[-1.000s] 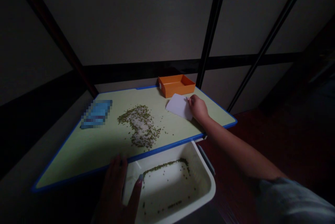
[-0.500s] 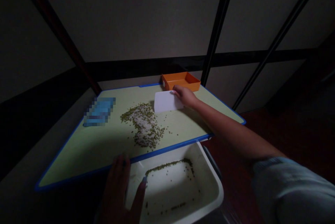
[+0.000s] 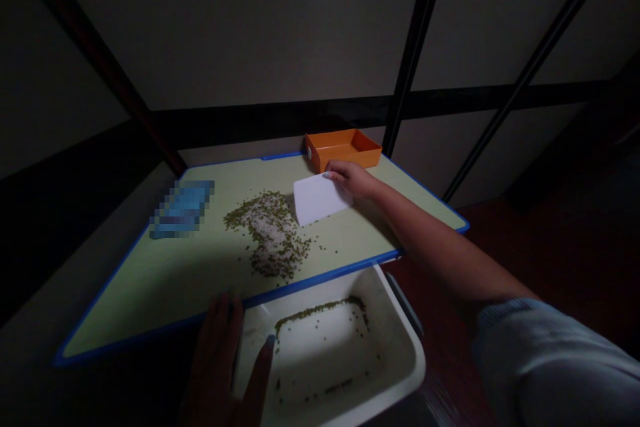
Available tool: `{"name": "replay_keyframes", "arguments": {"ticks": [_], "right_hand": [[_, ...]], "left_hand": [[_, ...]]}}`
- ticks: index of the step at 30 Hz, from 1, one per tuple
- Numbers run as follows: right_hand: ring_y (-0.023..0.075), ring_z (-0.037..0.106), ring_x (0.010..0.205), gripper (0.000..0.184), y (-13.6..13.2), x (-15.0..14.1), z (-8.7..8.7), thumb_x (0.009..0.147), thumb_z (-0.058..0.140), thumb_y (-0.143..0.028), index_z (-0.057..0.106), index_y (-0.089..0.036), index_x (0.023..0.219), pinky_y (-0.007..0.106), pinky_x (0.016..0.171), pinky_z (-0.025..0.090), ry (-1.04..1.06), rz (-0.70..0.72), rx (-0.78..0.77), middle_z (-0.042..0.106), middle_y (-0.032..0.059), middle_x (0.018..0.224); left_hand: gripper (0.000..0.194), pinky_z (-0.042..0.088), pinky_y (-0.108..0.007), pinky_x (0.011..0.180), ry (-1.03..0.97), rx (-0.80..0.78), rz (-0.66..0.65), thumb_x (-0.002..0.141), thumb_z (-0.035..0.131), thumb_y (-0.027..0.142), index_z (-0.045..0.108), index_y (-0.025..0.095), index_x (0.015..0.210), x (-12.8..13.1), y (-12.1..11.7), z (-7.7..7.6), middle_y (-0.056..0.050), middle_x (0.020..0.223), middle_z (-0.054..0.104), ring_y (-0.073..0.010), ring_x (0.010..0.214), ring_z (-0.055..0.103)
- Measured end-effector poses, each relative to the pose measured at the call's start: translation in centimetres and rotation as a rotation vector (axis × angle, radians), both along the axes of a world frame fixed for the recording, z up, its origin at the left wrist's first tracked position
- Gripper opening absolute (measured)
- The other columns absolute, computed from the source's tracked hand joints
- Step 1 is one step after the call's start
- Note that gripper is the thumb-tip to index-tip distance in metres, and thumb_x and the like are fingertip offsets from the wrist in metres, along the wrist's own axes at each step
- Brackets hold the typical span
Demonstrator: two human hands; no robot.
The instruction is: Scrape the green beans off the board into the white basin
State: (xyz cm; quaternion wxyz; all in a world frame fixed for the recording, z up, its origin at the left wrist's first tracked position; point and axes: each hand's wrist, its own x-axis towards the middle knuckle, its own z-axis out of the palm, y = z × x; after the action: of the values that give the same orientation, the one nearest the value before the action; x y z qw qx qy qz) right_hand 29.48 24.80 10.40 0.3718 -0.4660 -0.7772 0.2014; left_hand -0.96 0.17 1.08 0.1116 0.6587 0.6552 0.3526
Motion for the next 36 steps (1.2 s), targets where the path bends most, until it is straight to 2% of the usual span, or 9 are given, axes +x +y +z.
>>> {"name": "replay_keyframes", "arguments": {"ticks": [6,14,22,28,36], "right_hand": [[0.0148,0.046,0.071,0.016,-1.2,0.6,0.4,0.089,0.053,-0.029,0.054,-0.02,0.076,0.026,0.068,0.035,0.007,0.011,-0.065,0.054,-0.0015,0.072],[0.0148,0.046,0.071,0.017,-2.1,1.9,0.2,0.09,0.052,-0.028,0.052,-0.021,0.074,0.027,0.069,0.035,0.011,0.021,-0.067,0.052,-0.0019,0.071],[0.0162,0.045,0.07,0.015,-2.1,3.4,-1.1,0.089,0.053,-0.028,0.052,-0.021,0.076,0.03,0.068,0.034,0.053,0.083,0.009,0.053,0.0005,0.072],[0.0166,0.045,0.07,0.015,-2.3,3.2,-1.3,0.089,0.053,-0.03,0.052,-0.021,0.077,0.03,0.068,0.034,0.057,0.068,0.001,0.052,0.0005,0.072],[0.0167,0.045,0.071,0.016,-2.5,3.3,-1.3,0.089,0.054,-0.03,0.053,-0.021,0.076,0.03,0.069,0.034,0.051,0.088,-0.006,0.053,0.0008,0.072]], "left_hand": [[0.063,0.032,-0.046,0.122,-0.005,-0.023,0.001,0.089,0.049,0.053,0.043,0.028,0.146,0.3,0.0,0.3,-0.001,0.164,0.033,-0.0233,0.151,0.027],[0.068,0.028,-0.047,0.123,0.0,-0.065,0.027,0.088,0.045,0.06,0.044,0.024,0.146,0.6,0.1,1.1,-0.004,0.163,0.034,-0.0241,0.151,0.029],[0.069,0.031,-0.051,0.122,-0.003,-0.056,0.048,0.085,0.048,0.062,0.046,0.027,0.144,0.2,0.3,0.6,-0.004,0.162,0.036,-0.0262,0.15,0.032],[0.067,0.031,-0.051,0.122,0.017,-0.059,0.048,0.085,0.049,0.06,0.045,0.03,0.145,0.1,0.3,0.7,-0.003,0.162,0.036,-0.027,0.15,0.032],[0.071,0.029,-0.053,0.122,-0.004,-0.051,0.061,0.084,0.048,0.064,0.048,0.024,0.143,0.6,0.2,0.9,-0.006,0.162,0.037,-0.0271,0.15,0.031]]}}
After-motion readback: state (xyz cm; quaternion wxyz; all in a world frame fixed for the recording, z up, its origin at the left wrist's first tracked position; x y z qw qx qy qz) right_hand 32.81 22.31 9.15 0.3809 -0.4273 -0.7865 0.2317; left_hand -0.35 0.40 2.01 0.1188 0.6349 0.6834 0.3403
